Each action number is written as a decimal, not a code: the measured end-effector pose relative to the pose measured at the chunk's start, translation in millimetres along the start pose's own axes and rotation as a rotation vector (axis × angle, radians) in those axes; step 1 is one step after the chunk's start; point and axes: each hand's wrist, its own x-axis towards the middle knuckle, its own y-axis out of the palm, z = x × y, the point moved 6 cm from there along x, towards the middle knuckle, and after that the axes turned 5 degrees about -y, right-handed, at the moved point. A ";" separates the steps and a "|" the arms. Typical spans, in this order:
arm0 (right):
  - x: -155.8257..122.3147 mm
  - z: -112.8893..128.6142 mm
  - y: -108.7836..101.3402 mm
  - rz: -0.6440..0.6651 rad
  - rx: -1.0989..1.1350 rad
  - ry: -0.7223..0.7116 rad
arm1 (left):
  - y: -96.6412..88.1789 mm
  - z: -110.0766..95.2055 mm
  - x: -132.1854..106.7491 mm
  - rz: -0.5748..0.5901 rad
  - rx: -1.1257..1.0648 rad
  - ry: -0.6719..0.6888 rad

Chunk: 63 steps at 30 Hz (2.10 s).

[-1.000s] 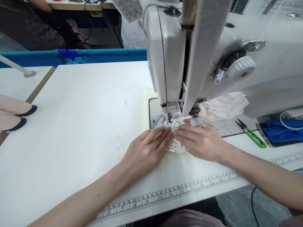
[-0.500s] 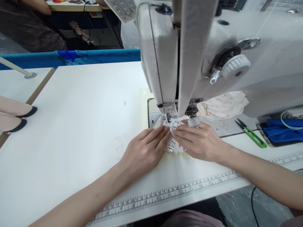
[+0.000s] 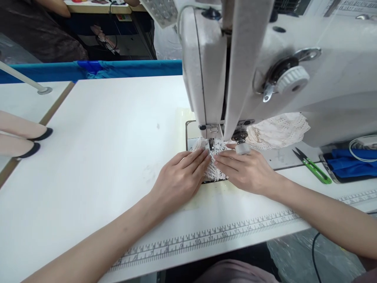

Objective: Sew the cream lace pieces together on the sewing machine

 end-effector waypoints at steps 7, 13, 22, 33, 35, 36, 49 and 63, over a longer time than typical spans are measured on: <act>-0.4 -0.2 1.8 0.026 -0.014 0.016 | 1.1 1.5 1.6 0.007 0.004 -0.023; -1.3 -2.0 4.1 0.033 0.002 0.036 | 0.7 5.2 3.9 0.006 -0.015 -0.065; -1.6 -1.2 3.6 0.039 -0.008 0.046 | -5.2 -0.7 0.6 -0.012 -0.040 -0.033; -1.7 -8.7 8.2 0.067 -0.003 0.113 | 1.5 6.6 5.4 0.017 -0.004 -0.086; -2.2 -7.5 7.4 0.061 0.001 0.118 | -0.1 4.5 4.0 0.015 0.011 -0.077; -2.2 -6.6 6.5 0.055 0.000 0.116 | -1.0 3.0 3.2 0.012 0.013 -0.068; 0.7 -5.4 3.3 0.062 -0.052 0.125 | -1.7 3.3 1.5 0.005 -0.014 -0.088; 0.4 -9.7 10.7 0.131 -0.096 0.156 | 6.9 16.3 4.6 0.025 -0.097 -0.160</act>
